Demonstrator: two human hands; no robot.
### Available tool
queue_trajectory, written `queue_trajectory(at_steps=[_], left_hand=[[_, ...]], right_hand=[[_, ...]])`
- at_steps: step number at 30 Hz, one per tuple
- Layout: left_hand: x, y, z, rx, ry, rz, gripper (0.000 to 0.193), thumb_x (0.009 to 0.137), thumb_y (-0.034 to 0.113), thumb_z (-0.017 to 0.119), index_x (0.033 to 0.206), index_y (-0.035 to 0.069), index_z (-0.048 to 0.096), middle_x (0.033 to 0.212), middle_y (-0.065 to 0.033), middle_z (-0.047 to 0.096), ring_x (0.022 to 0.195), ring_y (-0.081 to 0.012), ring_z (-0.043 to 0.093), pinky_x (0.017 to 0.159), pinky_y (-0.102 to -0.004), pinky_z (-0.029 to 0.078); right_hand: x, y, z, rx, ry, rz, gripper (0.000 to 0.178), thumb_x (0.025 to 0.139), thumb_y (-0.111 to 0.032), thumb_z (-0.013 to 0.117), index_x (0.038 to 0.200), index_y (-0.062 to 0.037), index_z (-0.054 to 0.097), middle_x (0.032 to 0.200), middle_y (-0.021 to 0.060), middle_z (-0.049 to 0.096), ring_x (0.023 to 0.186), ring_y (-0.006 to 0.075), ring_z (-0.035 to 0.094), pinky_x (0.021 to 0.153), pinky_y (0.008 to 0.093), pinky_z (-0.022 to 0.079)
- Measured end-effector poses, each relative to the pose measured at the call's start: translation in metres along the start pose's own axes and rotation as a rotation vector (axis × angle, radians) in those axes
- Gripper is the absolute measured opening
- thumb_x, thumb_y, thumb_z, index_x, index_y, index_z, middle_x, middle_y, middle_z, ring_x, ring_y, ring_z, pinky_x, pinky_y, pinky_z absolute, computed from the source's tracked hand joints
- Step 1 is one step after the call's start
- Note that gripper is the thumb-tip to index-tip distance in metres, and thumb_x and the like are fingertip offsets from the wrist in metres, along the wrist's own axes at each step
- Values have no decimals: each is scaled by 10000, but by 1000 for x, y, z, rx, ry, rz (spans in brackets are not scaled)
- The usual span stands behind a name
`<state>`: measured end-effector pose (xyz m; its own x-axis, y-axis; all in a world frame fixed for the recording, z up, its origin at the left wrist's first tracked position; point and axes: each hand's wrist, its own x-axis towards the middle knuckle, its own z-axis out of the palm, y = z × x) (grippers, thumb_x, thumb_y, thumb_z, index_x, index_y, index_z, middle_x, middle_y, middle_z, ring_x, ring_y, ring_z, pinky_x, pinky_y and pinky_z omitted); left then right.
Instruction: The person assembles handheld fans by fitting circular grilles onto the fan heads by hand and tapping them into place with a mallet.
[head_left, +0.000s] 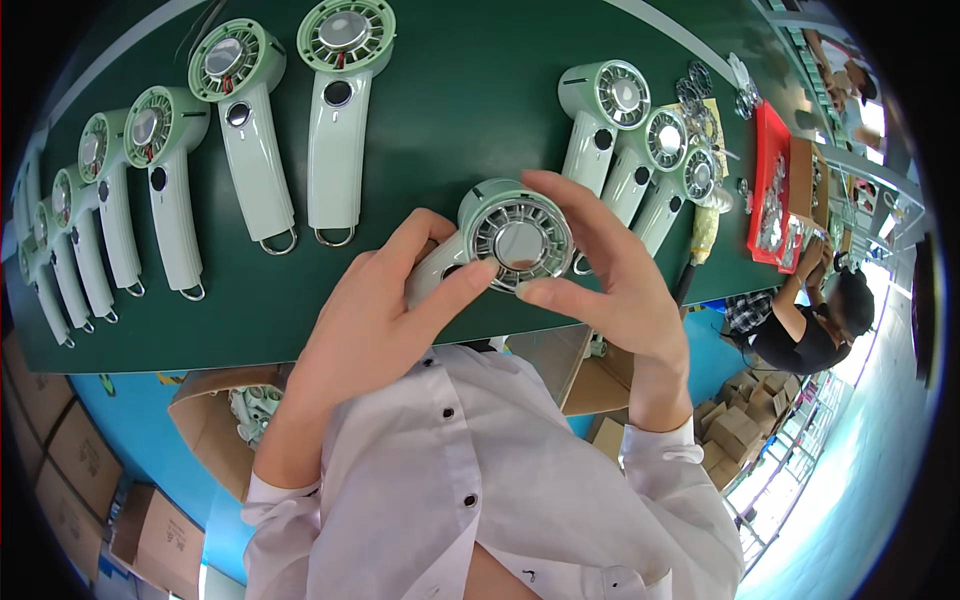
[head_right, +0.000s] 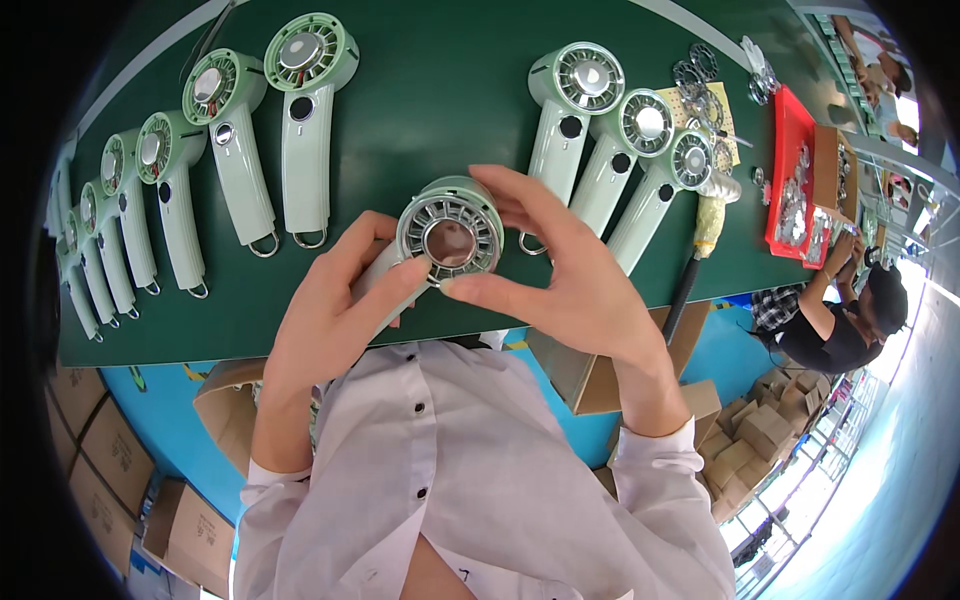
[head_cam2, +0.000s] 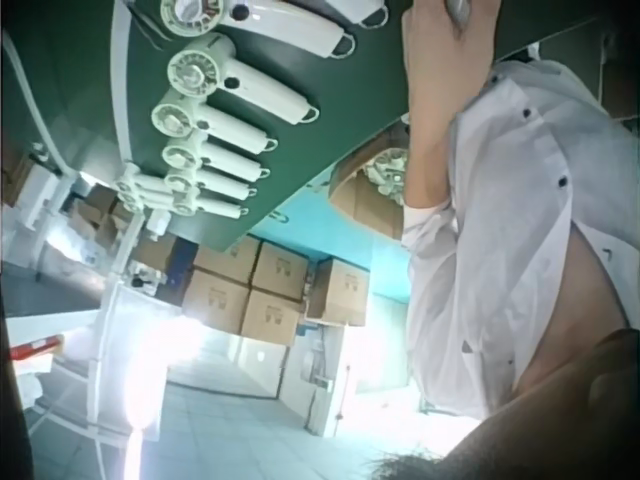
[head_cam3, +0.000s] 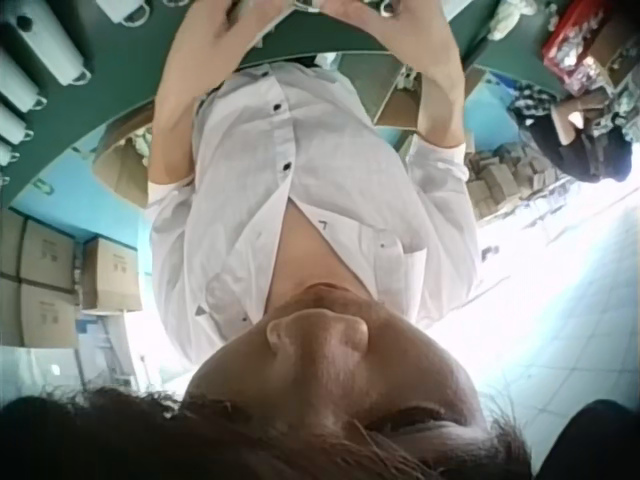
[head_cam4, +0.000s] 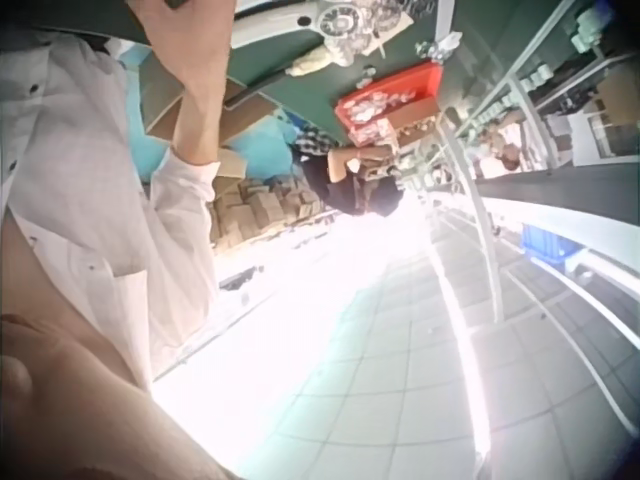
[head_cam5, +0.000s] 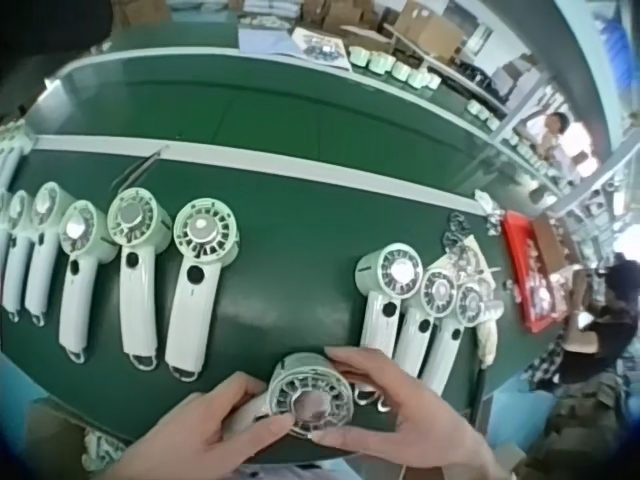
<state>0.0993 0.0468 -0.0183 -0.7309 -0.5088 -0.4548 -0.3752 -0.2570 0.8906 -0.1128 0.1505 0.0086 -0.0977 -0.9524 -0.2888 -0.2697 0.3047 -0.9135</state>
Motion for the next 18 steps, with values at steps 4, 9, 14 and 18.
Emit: queue_trajectory(at_steps=[4,9,14,18], left_hand=[[-2,13,2,20,-8,31,413,971,388,646,1082,1,553,708,-145,617,593,-262,595,575,-366,426],[-5,19,4,91,-22,40,389,978,359,636,1097,1,543,747,-158,634,632,-310,610,609,-384,447],[-10,17,4,130,-28,-11,383,985,351,626,1100,-3,534,794,-169,644,664,-320,617,626,-382,450],[-9,14,2,74,-42,-21,398,984,352,631,1097,-16,531,792,-173,652,659,-324,632,633,-380,475]], right_hand=[[-3,-9,-3,312,-65,170,845,819,-26,804,1526,5,343,1412,107,529,1286,184,523,1090,347,410],[-6,-8,-4,297,-56,117,809,822,-11,803,1508,-7,375,1402,95,535,1277,184,539,1072,342,431],[-9,-11,0,200,-51,105,793,823,-36,812,1499,-40,397,1387,86,545,1241,178,572,1062,357,445],[-5,-8,0,221,-70,187,803,805,-26,822,1493,-45,408,1368,86,562,1201,176,599,1050,352,453]])
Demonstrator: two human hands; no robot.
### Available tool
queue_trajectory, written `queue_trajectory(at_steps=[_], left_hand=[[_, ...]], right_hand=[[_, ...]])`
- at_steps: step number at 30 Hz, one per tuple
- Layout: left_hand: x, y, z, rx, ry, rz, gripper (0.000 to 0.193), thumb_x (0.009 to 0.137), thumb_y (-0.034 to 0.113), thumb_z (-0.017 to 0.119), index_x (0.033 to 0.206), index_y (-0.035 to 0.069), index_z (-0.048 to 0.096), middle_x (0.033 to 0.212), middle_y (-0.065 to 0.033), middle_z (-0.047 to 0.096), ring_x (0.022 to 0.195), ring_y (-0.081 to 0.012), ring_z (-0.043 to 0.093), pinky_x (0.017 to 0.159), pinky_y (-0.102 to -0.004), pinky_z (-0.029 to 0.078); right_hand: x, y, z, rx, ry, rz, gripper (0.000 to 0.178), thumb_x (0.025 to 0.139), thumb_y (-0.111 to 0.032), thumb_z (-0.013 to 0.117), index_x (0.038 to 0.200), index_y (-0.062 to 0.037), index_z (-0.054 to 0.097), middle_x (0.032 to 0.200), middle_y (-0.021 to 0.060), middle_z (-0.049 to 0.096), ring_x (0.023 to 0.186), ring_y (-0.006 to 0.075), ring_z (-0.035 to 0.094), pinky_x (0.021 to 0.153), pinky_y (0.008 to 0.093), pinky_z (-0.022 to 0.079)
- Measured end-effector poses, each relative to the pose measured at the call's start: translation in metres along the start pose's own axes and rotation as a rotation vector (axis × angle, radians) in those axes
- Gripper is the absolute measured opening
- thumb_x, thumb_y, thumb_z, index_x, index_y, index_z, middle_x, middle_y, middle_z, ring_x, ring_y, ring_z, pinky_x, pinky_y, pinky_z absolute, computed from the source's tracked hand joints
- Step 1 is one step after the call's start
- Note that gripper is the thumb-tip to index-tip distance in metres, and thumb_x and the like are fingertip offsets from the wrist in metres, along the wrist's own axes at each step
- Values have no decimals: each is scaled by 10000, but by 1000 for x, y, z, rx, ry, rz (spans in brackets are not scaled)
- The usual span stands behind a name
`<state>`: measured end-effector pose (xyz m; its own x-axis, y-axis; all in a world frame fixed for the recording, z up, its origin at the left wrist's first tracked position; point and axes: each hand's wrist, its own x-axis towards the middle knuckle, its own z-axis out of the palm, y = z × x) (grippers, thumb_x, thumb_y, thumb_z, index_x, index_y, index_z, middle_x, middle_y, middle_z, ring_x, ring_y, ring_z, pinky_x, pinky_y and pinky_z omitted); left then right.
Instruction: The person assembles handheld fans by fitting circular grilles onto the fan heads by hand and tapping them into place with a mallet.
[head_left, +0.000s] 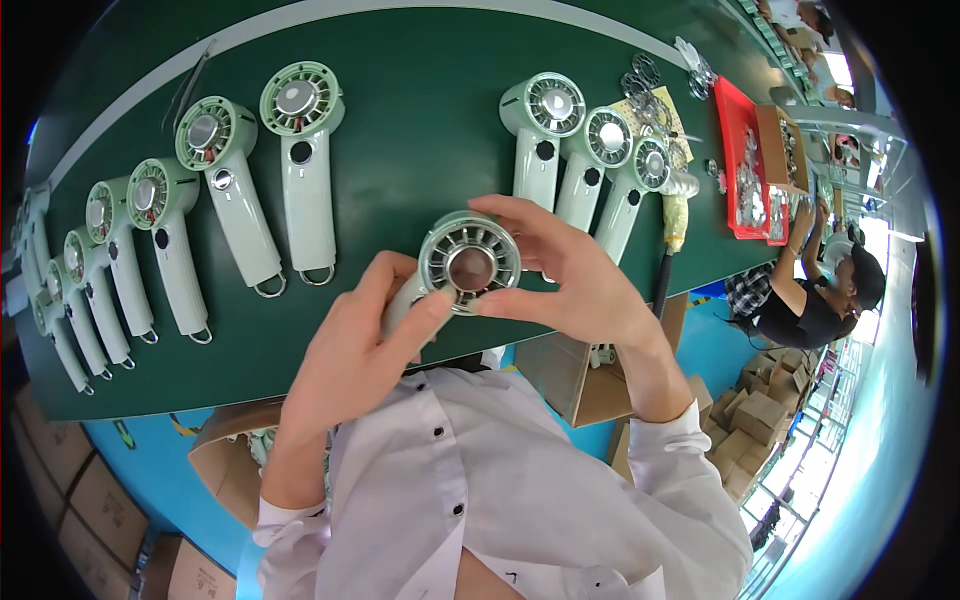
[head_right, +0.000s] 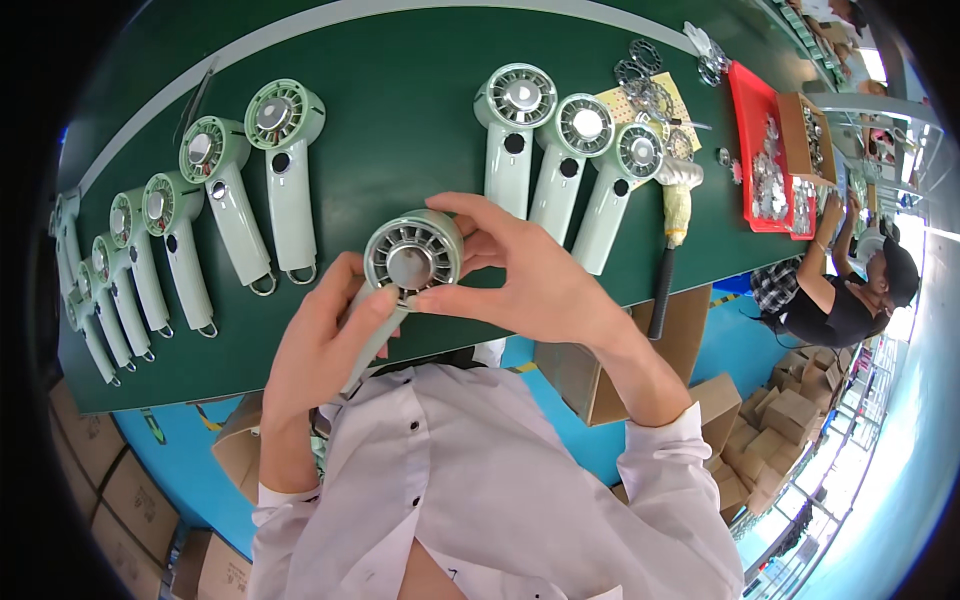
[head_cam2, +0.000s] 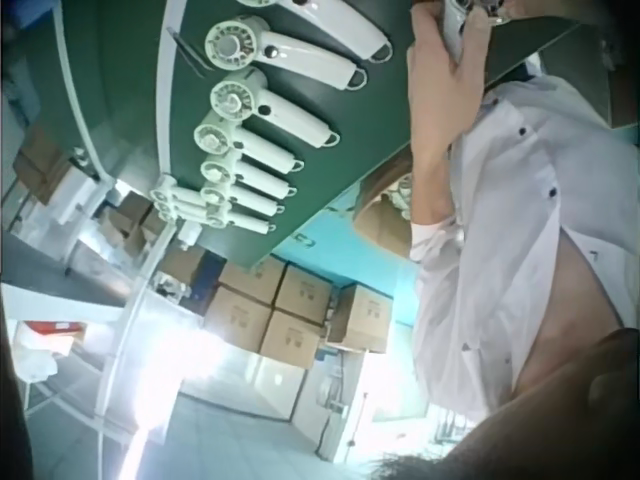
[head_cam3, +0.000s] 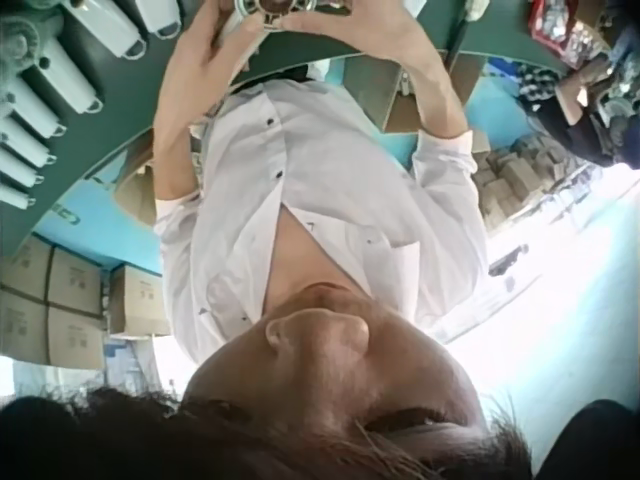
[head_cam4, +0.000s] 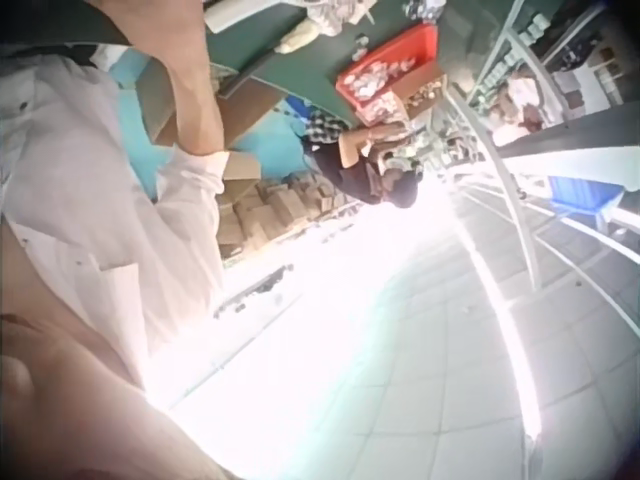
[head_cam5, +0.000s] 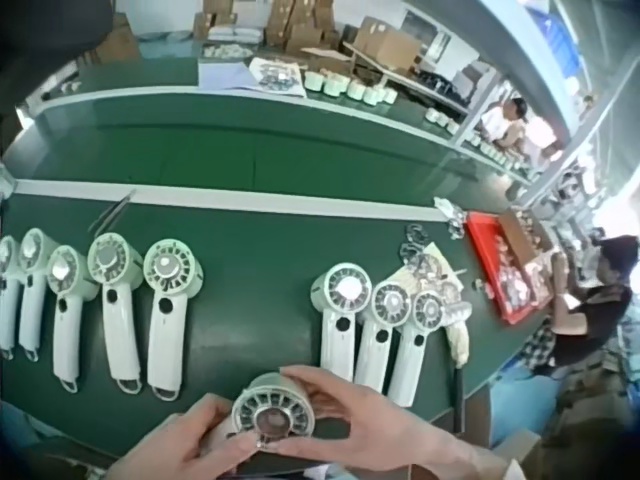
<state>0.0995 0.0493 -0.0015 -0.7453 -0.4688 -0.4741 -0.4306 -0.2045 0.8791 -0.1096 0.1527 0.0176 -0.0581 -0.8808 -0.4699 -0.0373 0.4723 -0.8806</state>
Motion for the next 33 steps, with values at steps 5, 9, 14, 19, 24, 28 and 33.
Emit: queue_trajectory(at_steps=[5,9,14,19,24,28,33], left_hand=[[-6,4,8,152,59,130,399,951,303,683,1104,-29,522,810,-195,681,720,-374,685,654,-423,510],[-7,10,13,245,87,215,397,943,289,687,1124,-22,519,832,-219,686,764,-424,680,675,-452,517],[-2,13,12,300,93,98,384,916,259,707,1136,-5,534,913,-234,693,844,-454,674,729,-464,525],[-7,1,14,211,83,79,350,906,218,714,1121,-7,553,940,-213,696,834,-422,679,719,-431,522],[-4,-1,12,185,108,87,334,907,186,715,1112,-18,548,930,-187,707,737,-300,696,676,-378,517],[-4,0,9,-61,115,16,298,964,207,661,1106,-26,542,876,-118,691,710,-145,655,638,-291,528],[1,-1,8,-137,156,82,292,1009,236,597,1119,-25,524,872,-96,669,719,-123,640,640,-266,539]], right_hand=[[10,-2,-4,223,-95,6,616,937,-287,674,1456,-28,466,1296,75,612,1237,163,539,1036,321,424],[18,-11,-5,26,-35,81,545,919,-240,714,1397,-39,543,1221,70,645,1119,148,589,953,306,478],[26,3,-10,139,-122,44,498,916,-261,751,1319,-38,564,1168,57,637,1065,124,590,917,298,487],[24,7,-5,155,-113,-2,505,916,-300,754,1292,-20,567,1098,66,652,1014,137,608,896,308,490],[21,8,0,204,-82,22,584,923,-354,741,1358,-22,538,1133,79,650,1039,156,613,925,315,484],[22,9,-1,180,-77,-8,631,949,-363,709,1424,-17,478,1210,95,624,1086,165,607,963,316,476],[13,20,4,321,-95,-149,635,1020,-321,612,1489,21,354,1275,124,610,1156,185,606,997,339,470]])
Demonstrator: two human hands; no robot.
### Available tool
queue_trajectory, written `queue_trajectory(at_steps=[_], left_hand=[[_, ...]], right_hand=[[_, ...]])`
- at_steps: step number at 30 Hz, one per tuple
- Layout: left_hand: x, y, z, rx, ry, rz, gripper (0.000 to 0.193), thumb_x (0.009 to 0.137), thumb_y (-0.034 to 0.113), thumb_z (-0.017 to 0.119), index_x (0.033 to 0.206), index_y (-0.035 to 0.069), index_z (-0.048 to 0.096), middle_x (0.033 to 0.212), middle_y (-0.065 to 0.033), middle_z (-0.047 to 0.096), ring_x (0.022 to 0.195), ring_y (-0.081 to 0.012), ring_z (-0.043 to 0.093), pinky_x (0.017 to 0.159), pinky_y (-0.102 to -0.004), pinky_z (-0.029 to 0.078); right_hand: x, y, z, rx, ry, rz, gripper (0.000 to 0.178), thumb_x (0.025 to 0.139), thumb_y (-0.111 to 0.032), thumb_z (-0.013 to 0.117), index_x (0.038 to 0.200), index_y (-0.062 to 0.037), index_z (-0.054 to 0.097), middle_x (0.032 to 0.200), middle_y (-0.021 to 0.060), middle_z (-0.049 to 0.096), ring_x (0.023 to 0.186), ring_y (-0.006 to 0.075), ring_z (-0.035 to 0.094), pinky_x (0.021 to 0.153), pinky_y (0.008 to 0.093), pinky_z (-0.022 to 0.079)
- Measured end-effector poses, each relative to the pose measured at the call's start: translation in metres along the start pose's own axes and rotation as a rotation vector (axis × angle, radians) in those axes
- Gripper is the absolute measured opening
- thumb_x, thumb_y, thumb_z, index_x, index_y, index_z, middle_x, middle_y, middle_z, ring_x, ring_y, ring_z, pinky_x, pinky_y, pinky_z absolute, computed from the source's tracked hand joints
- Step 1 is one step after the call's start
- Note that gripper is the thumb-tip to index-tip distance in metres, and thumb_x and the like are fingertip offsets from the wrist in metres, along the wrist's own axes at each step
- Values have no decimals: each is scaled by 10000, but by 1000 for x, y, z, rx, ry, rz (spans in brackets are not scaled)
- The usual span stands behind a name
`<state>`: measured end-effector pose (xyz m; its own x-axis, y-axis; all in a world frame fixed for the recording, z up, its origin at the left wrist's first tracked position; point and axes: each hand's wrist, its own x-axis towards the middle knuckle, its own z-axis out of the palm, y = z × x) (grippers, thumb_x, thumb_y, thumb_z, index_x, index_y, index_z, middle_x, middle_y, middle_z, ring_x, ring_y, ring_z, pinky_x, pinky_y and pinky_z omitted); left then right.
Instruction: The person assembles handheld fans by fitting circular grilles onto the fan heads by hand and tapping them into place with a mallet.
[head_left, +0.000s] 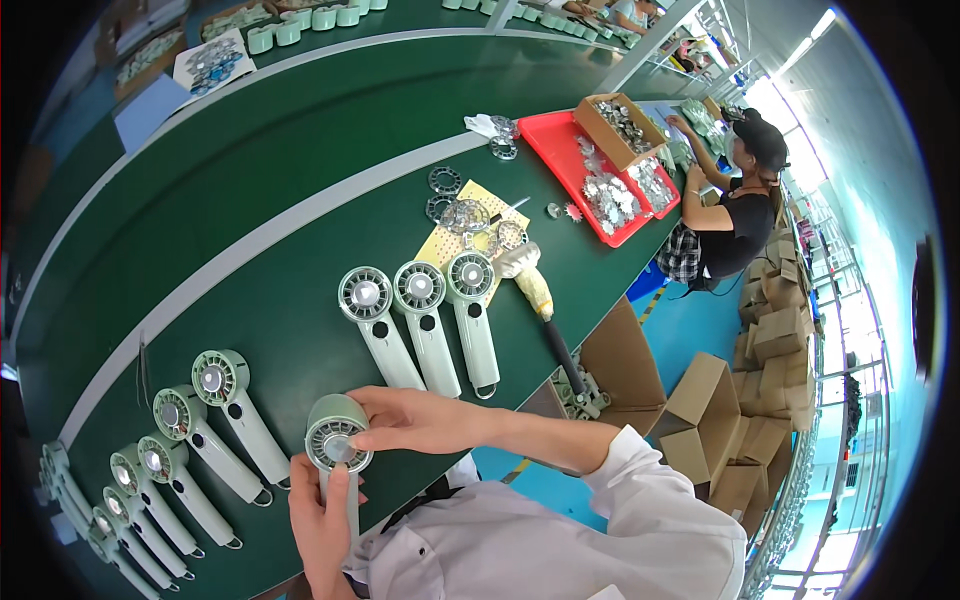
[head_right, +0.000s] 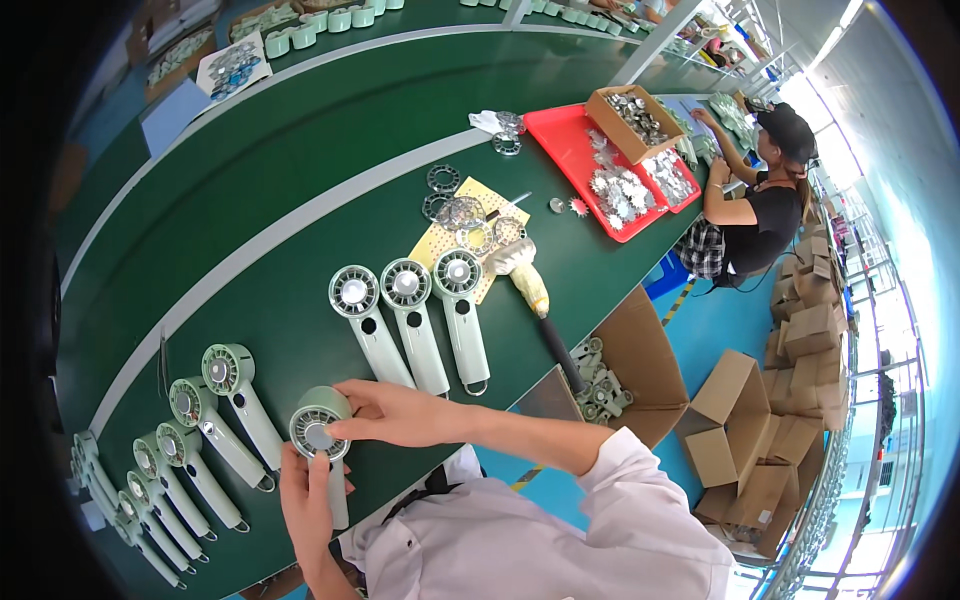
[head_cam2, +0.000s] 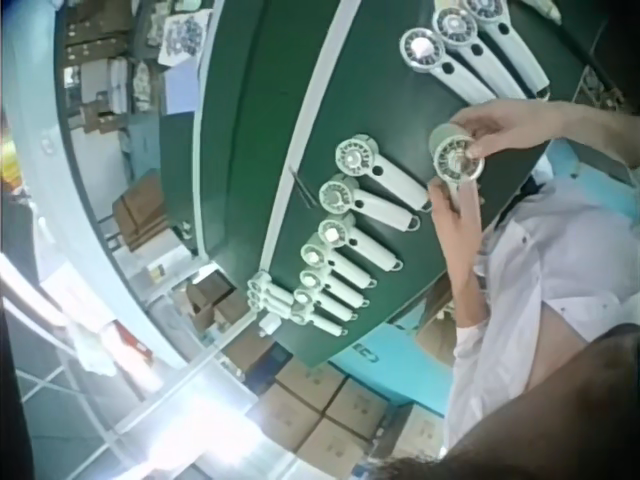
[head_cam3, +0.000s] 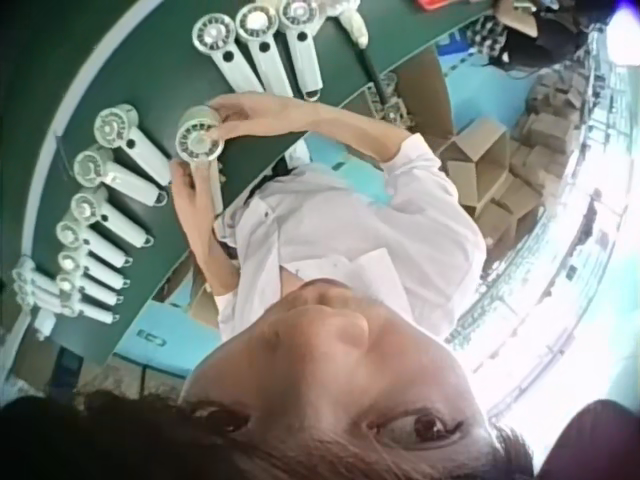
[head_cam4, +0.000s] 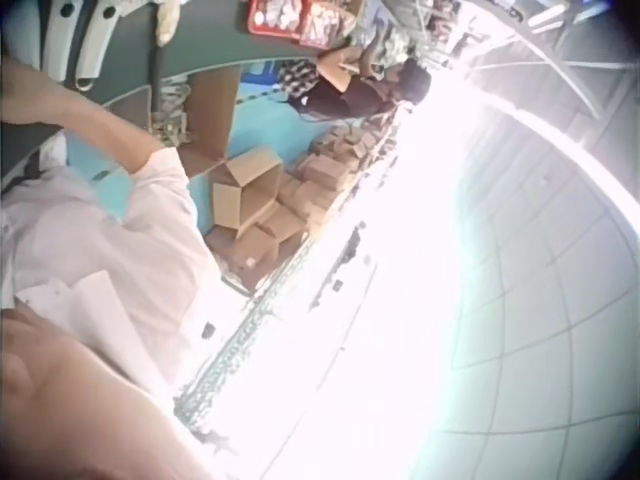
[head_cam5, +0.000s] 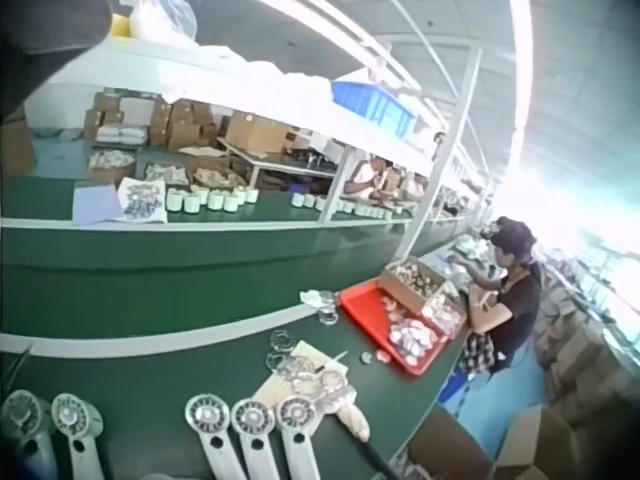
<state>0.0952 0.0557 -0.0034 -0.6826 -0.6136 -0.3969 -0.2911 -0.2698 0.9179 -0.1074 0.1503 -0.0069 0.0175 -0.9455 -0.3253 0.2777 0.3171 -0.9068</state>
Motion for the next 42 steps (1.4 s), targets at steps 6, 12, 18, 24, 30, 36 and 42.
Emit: queue_trajectory(at_steps=[6,12,18,24,30,36,42], left_hand=[[5,-3,7,-24,-19,16,298,1024,248,570,1142,-17,503,882,-102,665,724,-127,634,624,-264,522],[1,-3,13,-31,3,24,278,1034,236,543,1158,-6,485,901,-114,652,692,-131,619,612,-263,505],[-1,-12,14,14,25,11,376,1043,336,506,1233,11,517,843,-98,646,624,-145,607,555,-271,484],[6,-17,14,-100,33,-119,236,1050,241,513,1140,23,516,856,-88,644,628,-108,580,576,-242,468],[18,-21,17,21,25,-161,380,1030,341,577,1138,-21,539,872,-99,668,672,-109,610,592,-258,496],[17,-20,14,45,13,-206,461,996,399,623,1122,-36,533,848,-104,680,672,-136,630,622,-280,506],[20,-18,9,73,-9,-251,483,974,420,644,1084,-37,531,798,-108,683,631,-171,651,596,-304,502]], right_hand=[[-6,4,8,-265,168,-93,603,1036,-283,576,1470,61,339,1198,173,659,1101,220,643,983,361,477],[-5,11,12,-251,191,-130,589,1041,-293,563,1454,68,351,1159,185,667,1047,238,653,949,370,487],[-9,33,21,-68,276,-173,632,1027,-374,576,1413,94,401,1011,175,675,907,221,661,820,332,508],[-70,-9,-17,-890,1012,-431,237,870,-58,717,1086,-6,634,1088,117,663,982,248,644,876,359,505],[-119,43,-92,-1281,1436,90,312,952,-233,683,1183,-28,634,1069,137,609,990,274,598,872,393,480],[-129,86,-122,-1403,1419,138,266,992,-211,631,1154,-2,613,963,174,615,871,314,596,790,408,481],[-138,50,-64,-914,1383,-4,240,1069,-222,486,1058,-4,585,702,78,570,603,180,537,536,315,406]])
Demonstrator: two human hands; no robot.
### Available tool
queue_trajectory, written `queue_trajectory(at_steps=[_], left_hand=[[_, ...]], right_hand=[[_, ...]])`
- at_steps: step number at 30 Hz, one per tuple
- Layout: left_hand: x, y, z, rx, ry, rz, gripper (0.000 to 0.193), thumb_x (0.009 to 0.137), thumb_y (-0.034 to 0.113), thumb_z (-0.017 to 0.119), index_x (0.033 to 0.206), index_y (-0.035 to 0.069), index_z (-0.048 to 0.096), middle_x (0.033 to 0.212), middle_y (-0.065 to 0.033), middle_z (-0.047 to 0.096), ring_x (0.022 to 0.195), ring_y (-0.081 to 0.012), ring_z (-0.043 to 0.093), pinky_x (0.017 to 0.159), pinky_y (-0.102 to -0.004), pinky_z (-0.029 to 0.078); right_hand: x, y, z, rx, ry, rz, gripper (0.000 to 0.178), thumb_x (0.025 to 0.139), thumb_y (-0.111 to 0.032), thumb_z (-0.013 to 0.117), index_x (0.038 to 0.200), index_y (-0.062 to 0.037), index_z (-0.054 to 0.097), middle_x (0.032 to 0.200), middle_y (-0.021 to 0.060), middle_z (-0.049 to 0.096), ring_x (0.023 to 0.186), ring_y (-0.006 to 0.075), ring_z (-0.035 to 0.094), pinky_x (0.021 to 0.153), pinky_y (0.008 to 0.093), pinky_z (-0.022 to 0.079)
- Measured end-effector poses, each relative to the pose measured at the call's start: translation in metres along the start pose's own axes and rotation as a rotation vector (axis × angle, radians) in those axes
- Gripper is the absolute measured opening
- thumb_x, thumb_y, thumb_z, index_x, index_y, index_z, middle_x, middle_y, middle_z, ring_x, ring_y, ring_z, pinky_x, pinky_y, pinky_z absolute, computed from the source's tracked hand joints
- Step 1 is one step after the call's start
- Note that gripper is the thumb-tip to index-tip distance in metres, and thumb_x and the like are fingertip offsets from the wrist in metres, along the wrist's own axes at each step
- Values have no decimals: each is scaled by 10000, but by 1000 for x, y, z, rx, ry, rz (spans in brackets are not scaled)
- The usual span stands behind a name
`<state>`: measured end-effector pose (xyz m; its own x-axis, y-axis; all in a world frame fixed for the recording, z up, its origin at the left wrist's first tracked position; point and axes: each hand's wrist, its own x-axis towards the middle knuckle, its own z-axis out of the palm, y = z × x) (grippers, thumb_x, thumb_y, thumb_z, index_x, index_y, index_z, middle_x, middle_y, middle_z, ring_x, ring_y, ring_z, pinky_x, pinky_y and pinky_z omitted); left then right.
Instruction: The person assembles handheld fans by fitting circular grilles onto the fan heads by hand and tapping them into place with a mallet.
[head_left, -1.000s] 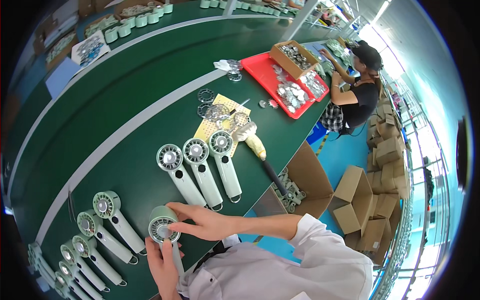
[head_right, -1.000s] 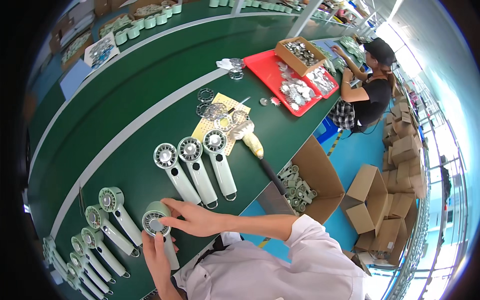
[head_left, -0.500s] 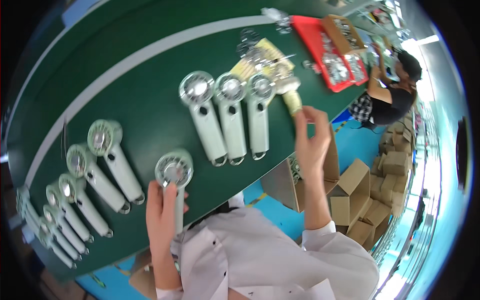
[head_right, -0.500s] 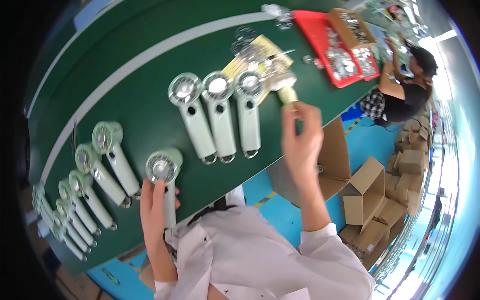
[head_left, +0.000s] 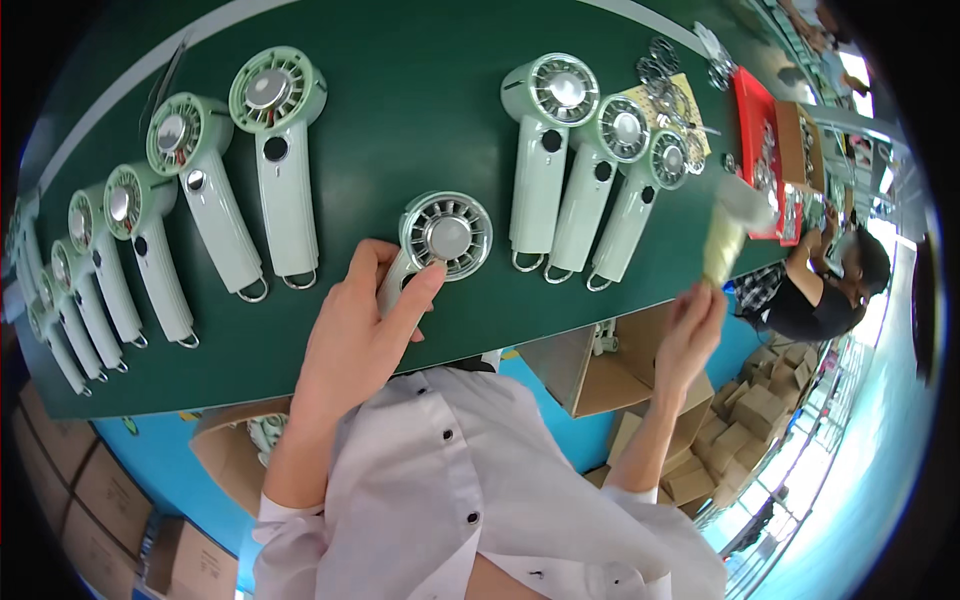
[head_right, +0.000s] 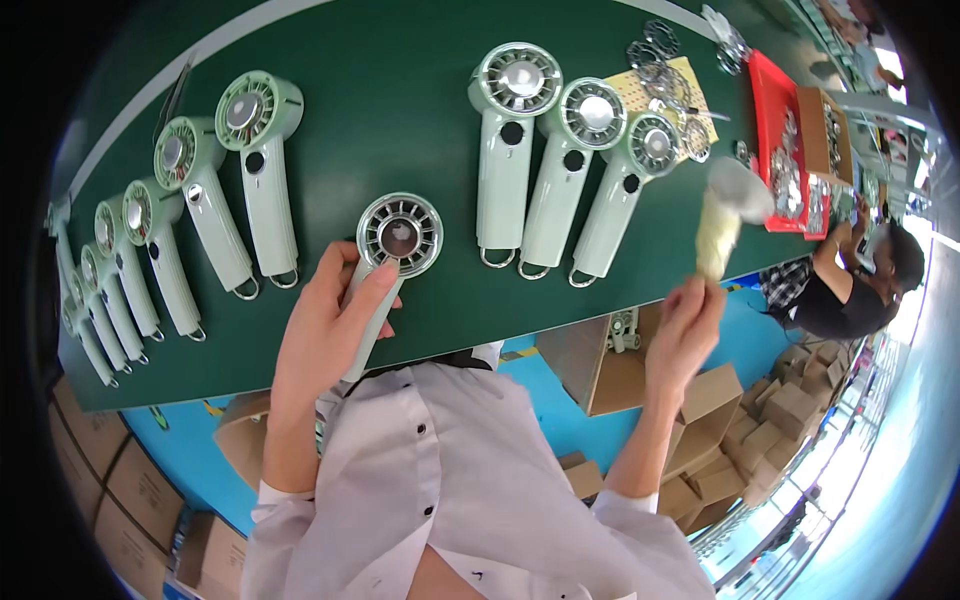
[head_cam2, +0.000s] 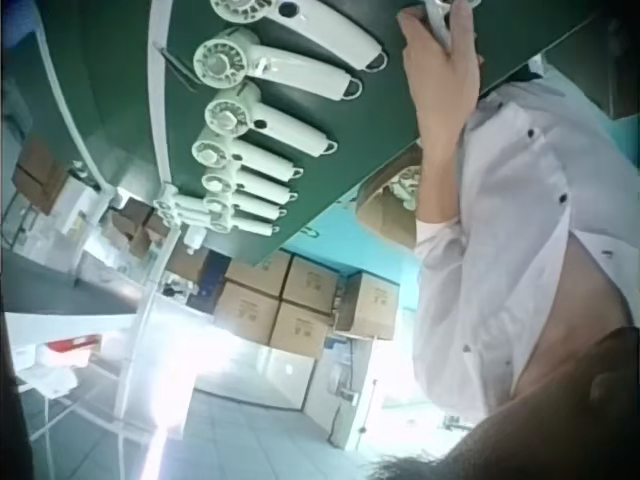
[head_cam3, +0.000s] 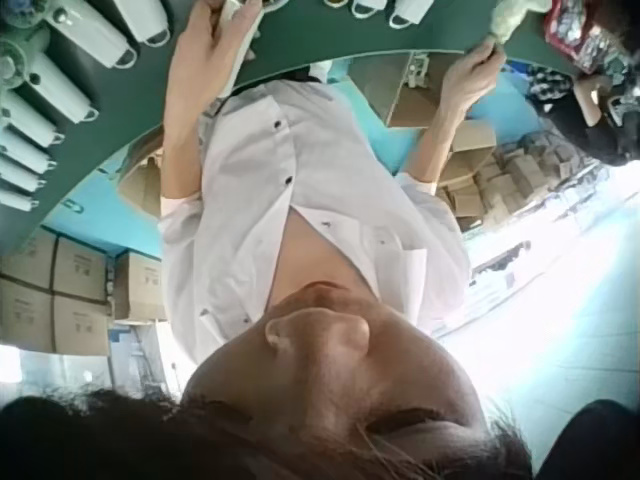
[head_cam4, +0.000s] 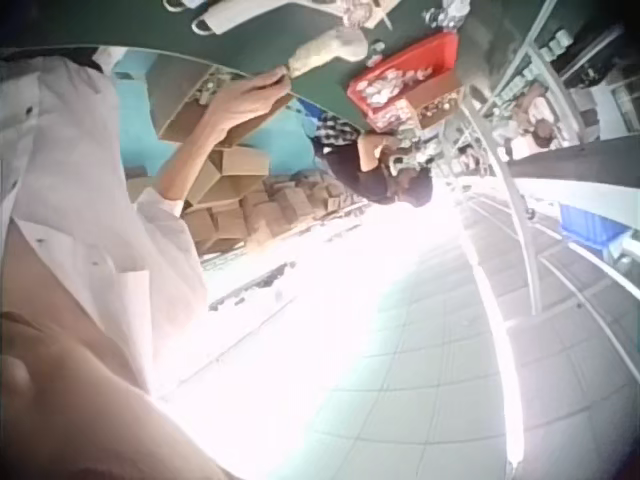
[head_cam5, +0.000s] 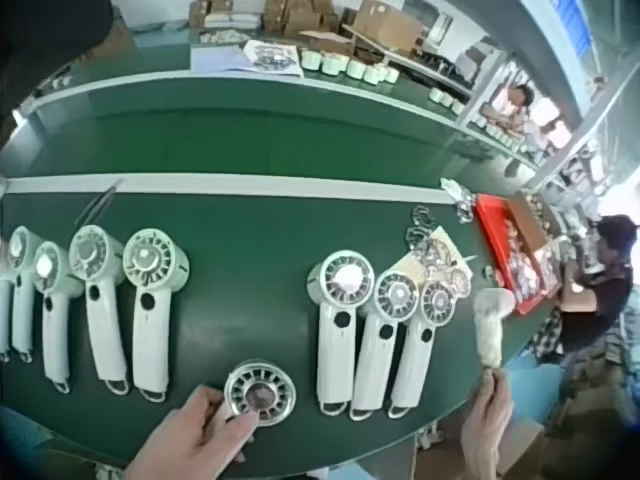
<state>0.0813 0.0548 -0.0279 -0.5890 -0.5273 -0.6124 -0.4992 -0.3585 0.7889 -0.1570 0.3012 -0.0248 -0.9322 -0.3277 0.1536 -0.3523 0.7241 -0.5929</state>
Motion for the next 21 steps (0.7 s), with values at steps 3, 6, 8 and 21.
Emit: queue_trajectory(at_steps=[3,6,8,21], left_hand=[[2,3,-1,24,-18,-1,484,958,420,663,1057,-37,537,768,-115,684,612,-183,655,579,-309,499],[2,3,-3,24,-17,-22,482,950,410,672,1052,-41,535,735,-126,670,613,-209,655,591,-329,500],[4,0,-2,94,9,-2,474,947,393,674,1047,-46,526,725,-158,666,626,-270,664,615,-368,505],[4,3,-4,97,-15,66,464,943,373,673,1055,-45,505,763,-228,669,697,-412,669,674,-439,515]], right_hand=[[-40,-46,-22,163,-184,-5,236,1079,-240,463,1077,-32,575,654,-4,520,558,61,463,482,225,320],[-55,-65,-15,16,-503,-349,215,1049,-193,492,1095,-3,583,646,11,547,541,74,494,491,257,389],[-57,-81,-4,27,-611,-343,190,1028,-145,512,1086,19,587,616,49,557,515,127,529,497,281,414],[-61,-79,2,-77,-590,-492,140,959,-53,599,1048,54,612,667,131,593,488,283,580,463,347,445]])
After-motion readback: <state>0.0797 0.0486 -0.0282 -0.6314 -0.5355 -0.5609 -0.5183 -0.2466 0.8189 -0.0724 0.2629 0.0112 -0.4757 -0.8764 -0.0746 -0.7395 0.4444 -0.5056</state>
